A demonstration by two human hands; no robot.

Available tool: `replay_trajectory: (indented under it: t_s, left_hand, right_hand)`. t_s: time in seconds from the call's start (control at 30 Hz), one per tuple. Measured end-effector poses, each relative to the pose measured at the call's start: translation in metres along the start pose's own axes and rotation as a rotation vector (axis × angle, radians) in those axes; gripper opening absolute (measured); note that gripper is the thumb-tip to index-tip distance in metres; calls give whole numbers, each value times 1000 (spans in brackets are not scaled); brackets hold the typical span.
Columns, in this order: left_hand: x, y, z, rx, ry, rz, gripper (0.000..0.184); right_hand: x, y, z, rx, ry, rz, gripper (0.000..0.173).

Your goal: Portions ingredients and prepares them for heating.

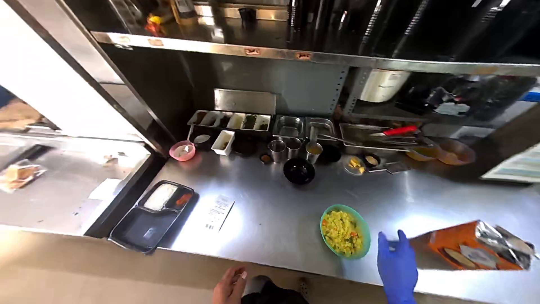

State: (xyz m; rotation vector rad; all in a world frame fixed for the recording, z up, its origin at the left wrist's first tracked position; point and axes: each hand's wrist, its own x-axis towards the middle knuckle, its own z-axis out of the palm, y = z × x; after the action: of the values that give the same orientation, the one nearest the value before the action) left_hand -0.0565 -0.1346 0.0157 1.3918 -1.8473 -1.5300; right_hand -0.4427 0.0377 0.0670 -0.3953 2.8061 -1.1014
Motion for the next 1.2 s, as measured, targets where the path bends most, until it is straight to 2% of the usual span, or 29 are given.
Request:
replay_trajectory:
  t_s: [0.03, 0.1, 0.13, 0.2, 0.27, 0.37, 0.43, 0.5, 0.57, 0.73, 0.9, 1.2]
  left_hand:
    - [5, 2, -1, -18, 53, 1, 34]
    - [24, -2, 2, -35, 130, 30, 32]
    - [36, -5, 5, -18, 134, 51, 32]
    - [63, -4, 11, 67, 74, 92, 32]
    - [101, 2, 13, 194, -12, 181, 33]
    - [154, -8, 21, 421, -29, 377, 36]
    - [181, -26, 30, 529, 99, 517, 36]
    - [192, -30, 36, 577, 182, 548, 36]
    - [193, -24, 34, 584, 171, 532, 36]
    - [191, -23, 26, 536, 98, 530, 33]
    - [193, -22, 24, 520, 62, 543, 33]
    - [193, -28, 24, 478, 101, 573, 36]
  right_hand:
    - [19, -29, 5, 39, 28, -91, 61]
    - [58, -95, 39, 170, -133, -205, 53]
    - [81, -125, 67, 205, -251, -243, 55]
    - [123, -181, 127, 271, -431, -192, 65]
    - [161, -230, 182, 289, -468, -106, 70]
    - [192, -266, 237, 155, -381, -130, 48]
    - [196, -273, 252, -80, -342, -303, 47]
    - [200, -274, 256, -163, -313, -373, 42]
    - [200, -269, 248, -56, -264, -325, 40]
    - [192, -261, 238, 66, -303, -219, 35]
    - [194, -264, 235, 80, -290, -229, 33]
    - [164, -254, 199, 57, -91, -618, 28]
